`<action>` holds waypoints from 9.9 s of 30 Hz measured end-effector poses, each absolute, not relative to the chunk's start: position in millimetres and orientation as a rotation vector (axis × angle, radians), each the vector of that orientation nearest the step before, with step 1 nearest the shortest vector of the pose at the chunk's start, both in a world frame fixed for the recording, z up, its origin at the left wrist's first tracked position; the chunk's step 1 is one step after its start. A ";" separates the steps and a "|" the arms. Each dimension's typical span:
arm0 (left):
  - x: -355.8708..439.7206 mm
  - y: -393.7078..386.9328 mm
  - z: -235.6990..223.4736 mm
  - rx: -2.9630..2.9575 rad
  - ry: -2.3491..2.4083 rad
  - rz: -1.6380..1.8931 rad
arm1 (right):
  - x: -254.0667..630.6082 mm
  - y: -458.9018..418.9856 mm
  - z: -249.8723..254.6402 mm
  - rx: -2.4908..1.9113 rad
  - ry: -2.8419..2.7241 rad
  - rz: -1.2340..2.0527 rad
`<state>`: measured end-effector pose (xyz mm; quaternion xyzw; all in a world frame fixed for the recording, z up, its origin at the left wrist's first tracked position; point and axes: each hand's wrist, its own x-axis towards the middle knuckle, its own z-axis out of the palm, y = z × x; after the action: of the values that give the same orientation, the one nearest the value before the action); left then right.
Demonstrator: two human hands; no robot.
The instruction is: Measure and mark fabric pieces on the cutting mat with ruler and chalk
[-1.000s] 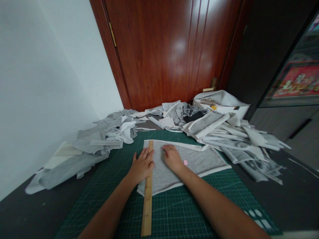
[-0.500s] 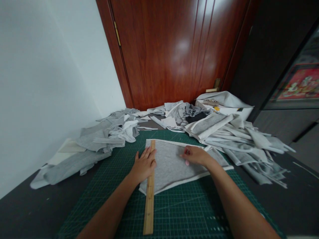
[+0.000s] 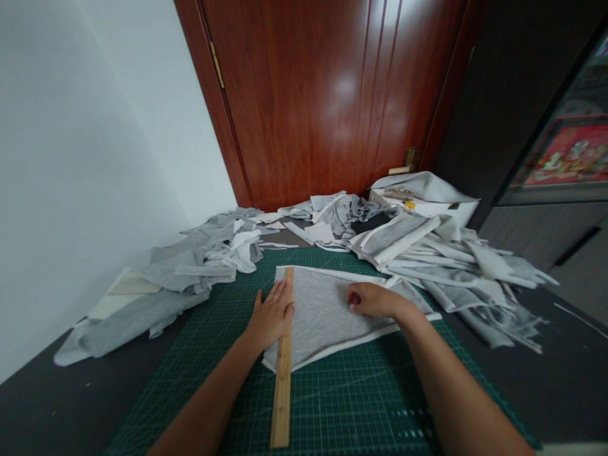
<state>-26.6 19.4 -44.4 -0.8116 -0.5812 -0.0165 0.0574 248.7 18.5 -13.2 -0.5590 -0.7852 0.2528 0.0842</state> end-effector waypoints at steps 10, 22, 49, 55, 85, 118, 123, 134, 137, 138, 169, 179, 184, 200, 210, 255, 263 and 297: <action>-28.3 20.3 -44.6 -2.512 -1.763 -0.063 | 250.8 20.4 -15.4 -1.637 -2.302 0.836; -29.4 20.1 -46.6 -2.503 -1.748 -0.079 | 254.4 23.1 -21.4 -1.599 -2.256 0.916; -42.1 43.7 -56.3 -2.616 -1.499 -0.243 | 129.2 110.0 -35.4 -1.375 -1.484 1.013; -40.5 41.1 -52.5 -2.647 -1.532 -0.166 | 115.5 124.2 -52.6 -1.425 -1.496 0.739; -39.2 42.6 -56.5 -2.616 -1.522 -0.212 | 113.8 117.1 -53.7 -1.521 -1.812 0.392; -37.2 41.6 -54.8 -2.593 -1.562 -0.180 | 112.9 108.7 -50.4 -1.587 -1.896 0.301; -38.7 43.5 -57.9 -2.594 -1.546 -0.190 | 113.3 103.2 -48.2 -1.591 -1.918 0.304; -37.0 41.1 -53.8 -2.602 -1.570 -0.186 | 115.7 93.0 -40.1 -1.668 -1.969 0.390; -36.5 40.2 -51.6 -2.601 -1.571 -0.189 | 116.3 88.1 -38.4 -1.665 -1.990 0.415; -36.3 40.0 -50.9 -2.603 -1.570 -0.187 | 116.5 86.2 -38.0 -1.664 -1.997 0.423; -37.0 42.2 -55.1 -2.593 -1.553 -0.194 | 127.6 -18.3 -27.1 -1.464 -2.088 0.827; -36.1 41.3 -52.4 -2.589 -1.560 -0.150 | 131.3 -48.0 -35.0 -1.334 -1.999 1.202; -36.4 40.9 -52.3 -2.589 -1.560 -0.173 | 157.4 -31.0 2.5 -1.105 -1.709 1.609; -39.2 40.5 -50.4 -2.612 -1.612 -0.263 | 244.8 40.4 -62.6 -1.255 -1.244 0.907; -57.2 42.8 -44.4 -2.585 -1.750 -0.283 | 242.8 43.6 -67.5 -1.277 -1.313 0.855; -73.0 53.6 -39.8 -2.475 -1.749 -0.825 | 238.9 33.3 -60.4 -1.842 -1.902 -0.081; -87.1 63.8 -45.5 -2.414 -1.822 -0.765 | 243.5 26.4 -47.4 -1.627 -2.020 0.314; -84.0 60.0 -41.8 -2.482 -1.881 -0.850 | 321.0 82.5 53.9 -1.174 -1.209 0.419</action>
<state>-84.0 60.0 -41.8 -0.7682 -0.5821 -0.2631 -0.0434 321.0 82.5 53.9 -0.5160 -0.5314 0.1839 0.6462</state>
